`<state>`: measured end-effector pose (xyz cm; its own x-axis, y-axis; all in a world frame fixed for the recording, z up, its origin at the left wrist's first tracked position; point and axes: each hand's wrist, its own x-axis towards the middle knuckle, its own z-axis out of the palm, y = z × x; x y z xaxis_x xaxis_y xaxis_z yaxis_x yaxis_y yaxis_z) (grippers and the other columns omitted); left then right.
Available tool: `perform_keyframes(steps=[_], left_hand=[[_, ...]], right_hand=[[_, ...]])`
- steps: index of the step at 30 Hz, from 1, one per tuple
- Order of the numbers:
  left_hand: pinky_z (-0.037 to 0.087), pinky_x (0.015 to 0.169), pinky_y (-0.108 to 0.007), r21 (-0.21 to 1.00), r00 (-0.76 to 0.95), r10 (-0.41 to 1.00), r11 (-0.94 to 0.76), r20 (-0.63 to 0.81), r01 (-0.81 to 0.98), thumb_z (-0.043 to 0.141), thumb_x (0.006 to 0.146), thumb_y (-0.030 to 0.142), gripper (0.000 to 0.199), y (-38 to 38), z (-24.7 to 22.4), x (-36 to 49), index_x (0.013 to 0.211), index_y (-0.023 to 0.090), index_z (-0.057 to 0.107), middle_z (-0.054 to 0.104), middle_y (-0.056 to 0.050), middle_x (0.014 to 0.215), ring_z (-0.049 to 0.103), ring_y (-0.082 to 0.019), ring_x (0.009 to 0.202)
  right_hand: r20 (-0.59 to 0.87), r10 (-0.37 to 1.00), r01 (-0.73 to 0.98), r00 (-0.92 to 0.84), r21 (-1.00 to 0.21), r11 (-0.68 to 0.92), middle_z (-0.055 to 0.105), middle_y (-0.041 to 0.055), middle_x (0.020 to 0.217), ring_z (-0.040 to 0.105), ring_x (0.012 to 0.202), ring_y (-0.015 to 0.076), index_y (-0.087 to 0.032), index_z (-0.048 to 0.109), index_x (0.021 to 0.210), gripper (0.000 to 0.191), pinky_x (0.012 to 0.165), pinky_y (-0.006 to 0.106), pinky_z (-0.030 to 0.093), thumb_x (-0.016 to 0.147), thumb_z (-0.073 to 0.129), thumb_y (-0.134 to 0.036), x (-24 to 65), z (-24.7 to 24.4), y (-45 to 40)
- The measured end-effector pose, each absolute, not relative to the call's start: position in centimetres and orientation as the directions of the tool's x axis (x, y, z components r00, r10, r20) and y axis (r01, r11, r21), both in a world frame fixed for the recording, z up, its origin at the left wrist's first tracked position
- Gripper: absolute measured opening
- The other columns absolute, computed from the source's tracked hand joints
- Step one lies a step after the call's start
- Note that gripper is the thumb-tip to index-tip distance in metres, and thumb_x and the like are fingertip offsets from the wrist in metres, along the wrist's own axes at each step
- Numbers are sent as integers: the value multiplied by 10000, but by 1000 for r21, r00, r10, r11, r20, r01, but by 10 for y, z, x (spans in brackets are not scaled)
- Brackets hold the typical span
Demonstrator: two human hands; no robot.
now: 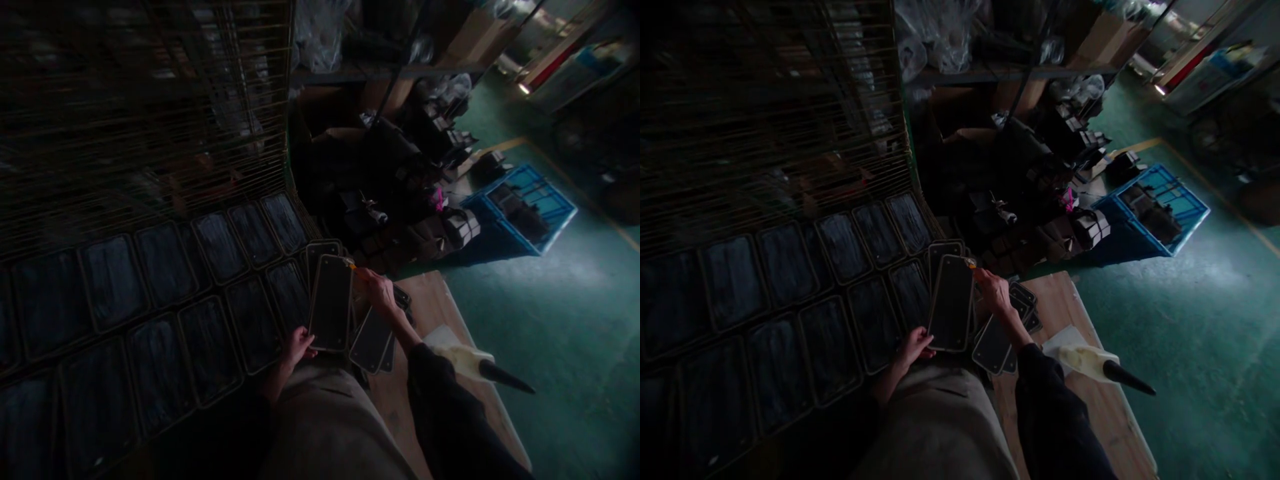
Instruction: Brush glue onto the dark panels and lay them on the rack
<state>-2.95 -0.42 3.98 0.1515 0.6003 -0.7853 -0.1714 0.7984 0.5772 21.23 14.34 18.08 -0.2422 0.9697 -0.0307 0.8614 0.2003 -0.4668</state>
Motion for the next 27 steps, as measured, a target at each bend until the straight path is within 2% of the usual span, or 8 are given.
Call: perform_keyframes(steps=[4, 9, 14, 19, 23, 27], left_hand=[[498, 406, -194, 589, 141, 610, 791, -780, -164, 794, 668, 430, 445, -4, 40, -30, 780, 195, 434, 602, 33, 628, 661, -156, 451], [503, 409, -203, 602, 130, 620, 784, -774, -154, 790, 678, 412, 430, -3, 44, -30, 784, 198, 432, 578, 47, 617, 663, -161, 455], [508, 418, -212, 611, 119, 625, 780, -771, -134, 770, 700, 393, 392, -3, 47, -30, 788, 192, 445, 579, 47, 616, 662, -160, 460], [511, 429, -218, 584, 119, 598, 800, -792, -137, 765, 709, 359, 362, -2, 44, -30, 770, 198, 447, 628, 34, 639, 646, -140, 454], [507, 419, -213, 563, 111, 580, 813, -807, -147, 765, 714, 346, 353, -2, 41, -28, 788, 195, 454, 608, 40, 616, 654, -151, 454], [508, 405, -204, 562, 112, 584, 808, -804, -175, 780, 690, 386, 399, -3, 44, -28, 793, 187, 450, 580, 57, 609, 654, -152, 435]], right_hand=[[-65, 971, 878, -230, -445, 178, 687, 68, 870, 617, 724, 186, -183, 665, 1116, 307, 578, 226, 380, 953, 417, -262, 209, 177, 141], [-129, 951, 852, -283, -488, 188, 695, 65, 872, 617, 701, 174, -197, 665, 1092, 302, 580, 225, 368, 963, 397, -248, 212, 175, 107], [-295, 893, 822, -341, -554, 131, 699, 32, 828, 632, 653, 161, -224, 664, 1053, 257, 561, 216, 356, 963, 426, -267, 210, 179, 40], [-434, 812, 753, -390, -658, 10, 719, 11, 833, 667, 685, 169, -255, 658, 1103, 253, 584, 218, 401, 951, 458, -285, 203, 188, 0], [-418, 824, 722, -383, -692, -16, 719, 17, 784, 671, 676, 171, -218, 662, 1111, 275, 594, 221, 426, 934, 465, -291, 205, 180, 24], [-281, 902, 759, -328, -647, 75, 718, 28, 772, 671, 677, 179, -199, 664, 1117, 318, 597, 233, 429, 961, 423, -334, 210, 172, 80]])
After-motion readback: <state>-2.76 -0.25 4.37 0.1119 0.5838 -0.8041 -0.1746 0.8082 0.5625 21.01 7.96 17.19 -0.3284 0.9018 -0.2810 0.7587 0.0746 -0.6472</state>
